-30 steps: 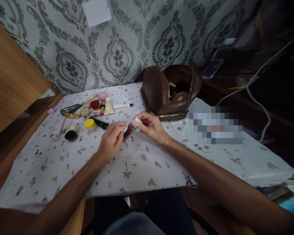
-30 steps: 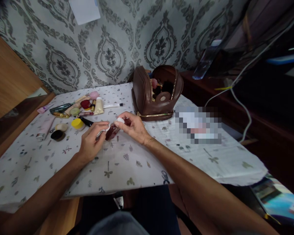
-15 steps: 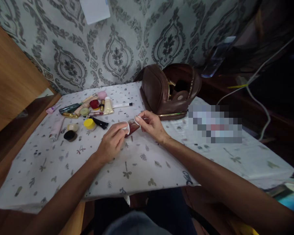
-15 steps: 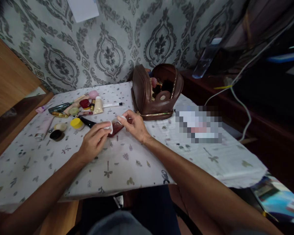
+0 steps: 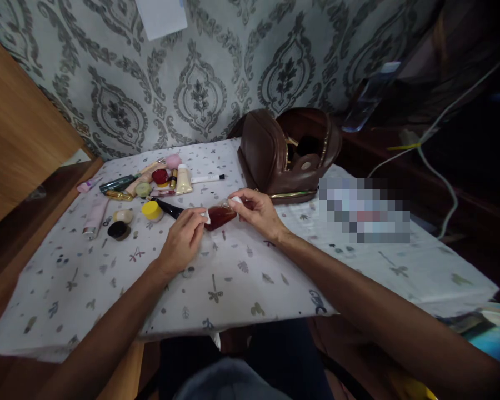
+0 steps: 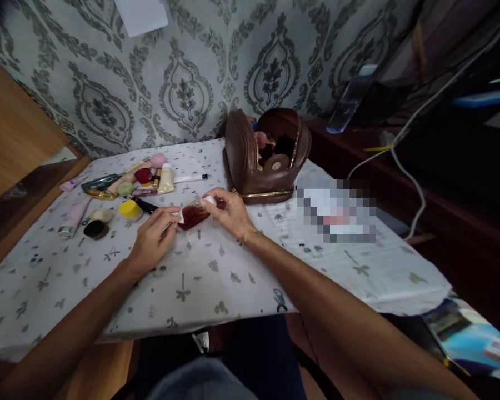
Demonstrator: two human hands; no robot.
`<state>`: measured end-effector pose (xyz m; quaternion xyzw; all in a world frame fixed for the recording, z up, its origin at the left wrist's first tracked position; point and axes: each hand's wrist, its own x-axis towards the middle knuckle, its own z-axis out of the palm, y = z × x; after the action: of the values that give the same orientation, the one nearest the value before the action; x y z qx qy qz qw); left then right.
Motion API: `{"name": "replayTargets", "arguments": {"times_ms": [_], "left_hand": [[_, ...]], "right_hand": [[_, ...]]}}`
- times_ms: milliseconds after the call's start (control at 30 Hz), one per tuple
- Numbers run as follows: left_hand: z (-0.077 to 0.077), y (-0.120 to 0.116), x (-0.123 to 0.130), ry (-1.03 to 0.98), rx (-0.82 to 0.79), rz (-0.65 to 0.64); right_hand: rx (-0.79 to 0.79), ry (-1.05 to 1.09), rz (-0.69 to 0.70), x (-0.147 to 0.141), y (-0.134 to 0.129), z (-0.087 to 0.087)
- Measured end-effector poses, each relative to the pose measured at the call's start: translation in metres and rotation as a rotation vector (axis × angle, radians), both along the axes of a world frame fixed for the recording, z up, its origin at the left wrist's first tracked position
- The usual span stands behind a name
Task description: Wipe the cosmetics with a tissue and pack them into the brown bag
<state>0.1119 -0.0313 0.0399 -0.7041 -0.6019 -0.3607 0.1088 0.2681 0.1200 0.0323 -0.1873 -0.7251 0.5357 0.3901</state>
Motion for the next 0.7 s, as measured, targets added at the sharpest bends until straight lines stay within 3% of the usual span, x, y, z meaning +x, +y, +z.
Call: {"name": "replayTargets", "arguments": {"times_ms": [267, 500, 700], "left_hand": [[-0.003, 0.003, -0.004, -0.179, -0.032, 0.072], [-0.003, 0.004, -0.007, -0.422, -0.177, 0.242], [-0.004, 0.004, -0.008, -0.507, -0.218, 0.288]], "right_hand": [[-0.023, -0.071, -0.01, 0.001, 0.003, -0.002], [-0.142, -0.092, 0.058, -0.001, 0.004, -0.009], [-0.236, -0.062, 0.06, -0.004, 0.001, -0.01]]}}
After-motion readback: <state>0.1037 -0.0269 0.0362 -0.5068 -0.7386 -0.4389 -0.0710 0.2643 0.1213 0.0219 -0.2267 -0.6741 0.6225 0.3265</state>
